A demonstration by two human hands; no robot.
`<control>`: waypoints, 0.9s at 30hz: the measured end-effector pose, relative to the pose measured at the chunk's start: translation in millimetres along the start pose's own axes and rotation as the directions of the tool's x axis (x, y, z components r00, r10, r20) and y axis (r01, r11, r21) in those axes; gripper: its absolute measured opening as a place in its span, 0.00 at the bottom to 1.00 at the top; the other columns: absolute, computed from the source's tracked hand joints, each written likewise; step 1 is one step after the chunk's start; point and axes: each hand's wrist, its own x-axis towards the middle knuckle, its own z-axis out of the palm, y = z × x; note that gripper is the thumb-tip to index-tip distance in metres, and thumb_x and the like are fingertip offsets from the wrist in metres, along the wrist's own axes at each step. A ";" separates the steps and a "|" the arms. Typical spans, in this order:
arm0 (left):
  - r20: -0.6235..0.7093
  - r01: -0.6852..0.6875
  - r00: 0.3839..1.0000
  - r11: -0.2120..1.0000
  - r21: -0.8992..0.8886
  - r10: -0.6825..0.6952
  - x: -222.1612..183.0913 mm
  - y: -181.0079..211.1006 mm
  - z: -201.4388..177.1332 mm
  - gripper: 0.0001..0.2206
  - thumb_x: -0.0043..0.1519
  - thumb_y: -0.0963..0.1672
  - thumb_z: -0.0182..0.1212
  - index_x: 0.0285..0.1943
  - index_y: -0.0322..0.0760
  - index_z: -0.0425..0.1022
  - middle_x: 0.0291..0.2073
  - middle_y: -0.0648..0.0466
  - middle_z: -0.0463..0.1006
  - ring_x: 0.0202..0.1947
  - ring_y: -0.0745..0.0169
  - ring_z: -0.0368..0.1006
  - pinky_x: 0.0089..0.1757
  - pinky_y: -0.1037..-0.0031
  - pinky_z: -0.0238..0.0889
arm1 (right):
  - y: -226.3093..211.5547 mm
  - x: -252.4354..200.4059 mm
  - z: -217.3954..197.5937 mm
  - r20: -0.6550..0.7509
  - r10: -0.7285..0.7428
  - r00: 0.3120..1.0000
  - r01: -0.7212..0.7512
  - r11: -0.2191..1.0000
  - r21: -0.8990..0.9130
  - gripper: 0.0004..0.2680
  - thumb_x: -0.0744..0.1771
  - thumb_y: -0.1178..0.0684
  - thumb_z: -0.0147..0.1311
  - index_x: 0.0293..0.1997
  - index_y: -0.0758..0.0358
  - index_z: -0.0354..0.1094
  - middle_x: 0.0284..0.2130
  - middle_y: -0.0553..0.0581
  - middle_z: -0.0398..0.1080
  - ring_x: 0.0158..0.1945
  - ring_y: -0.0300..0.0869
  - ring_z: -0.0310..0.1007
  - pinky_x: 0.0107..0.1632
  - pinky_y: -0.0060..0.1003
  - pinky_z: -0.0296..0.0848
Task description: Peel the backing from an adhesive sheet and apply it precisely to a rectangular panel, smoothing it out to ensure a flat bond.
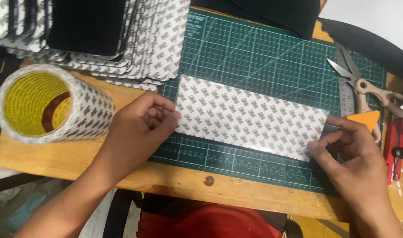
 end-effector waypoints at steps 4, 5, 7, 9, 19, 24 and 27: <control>-0.016 -0.103 0.995 0.995 0.015 0.103 2.7 -4.4 -1.8 0.04 0.62 0.43 0.66 0.43 0.40 0.79 0.29 0.59 0.79 0.29 0.72 0.71 0.34 0.80 0.68 | 12.9 3.3 0.6 0.019 -0.094 0.995 0.094 0.996 0.004 0.20 0.66 0.66 0.58 0.67 0.70 0.59 0.32 0.58 0.71 0.36 0.38 0.68 0.44 0.29 0.65; 0.014 -0.077 0.997 0.997 0.014 0.077 0.7 -0.3 -3.5 0.04 0.63 0.44 0.64 0.43 0.41 0.79 0.30 0.59 0.78 0.30 0.71 0.71 0.35 0.79 0.67 | 11.6 3.2 0.6 0.015 -0.088 0.996 0.088 0.996 -0.015 0.21 0.67 0.65 0.59 0.68 0.70 0.59 0.33 0.59 0.71 0.34 0.40 0.67 0.43 0.31 0.64; 0.042 -0.047 0.998 0.999 0.011 0.047 -1.8 2.4 -6.2 0.04 0.65 0.45 0.62 0.42 0.42 0.78 0.31 0.60 0.77 0.32 0.71 0.70 0.36 0.77 0.66 | 13.6 4.2 1.4 0.016 -0.084 0.996 0.085 0.996 -0.035 0.21 0.67 0.65 0.59 0.68 0.70 0.58 0.33 0.59 0.71 0.33 0.41 0.66 0.42 0.33 0.64; 0.048 -0.104 0.993 0.994 0.016 0.104 -1.1 0.9 -6.2 0.02 0.64 0.43 0.63 0.38 0.42 0.77 0.29 0.61 0.76 0.30 0.72 0.68 0.35 0.79 0.65 | 21.2 6.0 1.1 0.003 -0.116 0.993 0.116 0.993 -0.004 0.23 0.66 0.65 0.60 0.70 0.70 0.57 0.33 0.61 0.70 0.33 0.41 0.66 0.42 0.32 0.64; 0.075 0.003 0.997 0.998 0.057 -0.007 -2.8 7.5 -6.0 0.05 0.65 0.46 0.64 0.42 0.43 0.78 0.30 0.60 0.77 0.31 0.70 0.70 0.36 0.76 0.66 | -5.0 0.6 -0.5 -0.011 -0.026 1.000 0.025 0.995 -0.096 0.22 0.65 0.63 0.61 0.68 0.67 0.60 0.33 0.57 0.72 0.36 0.41 0.70 0.45 0.33 0.67; 0.034 0.058 0.998 0.993 0.101 -0.062 -0.8 8.8 -3.0 0.05 0.64 0.46 0.65 0.44 0.43 0.80 0.30 0.59 0.80 0.30 0.69 0.72 0.36 0.77 0.70 | -0.9 4.0 -1.6 0.022 -0.037 0.999 0.038 0.998 -0.049 0.22 0.65 0.63 0.61 0.68 0.67 0.60 0.32 0.57 0.72 0.34 0.40 0.69 0.43 0.31 0.66; 0.030 0.028 0.999 0.996 0.081 -0.031 -0.1 4.4 -2.0 0.05 0.64 0.45 0.65 0.44 0.42 0.80 0.29 0.58 0.78 0.29 0.69 0.69 0.34 0.76 0.68 | 3.1 5.4 -3.3 0.053 -0.054 0.997 0.055 0.998 -0.031 0.22 0.65 0.63 0.61 0.68 0.65 0.60 0.32 0.57 0.72 0.33 0.38 0.68 0.41 0.30 0.66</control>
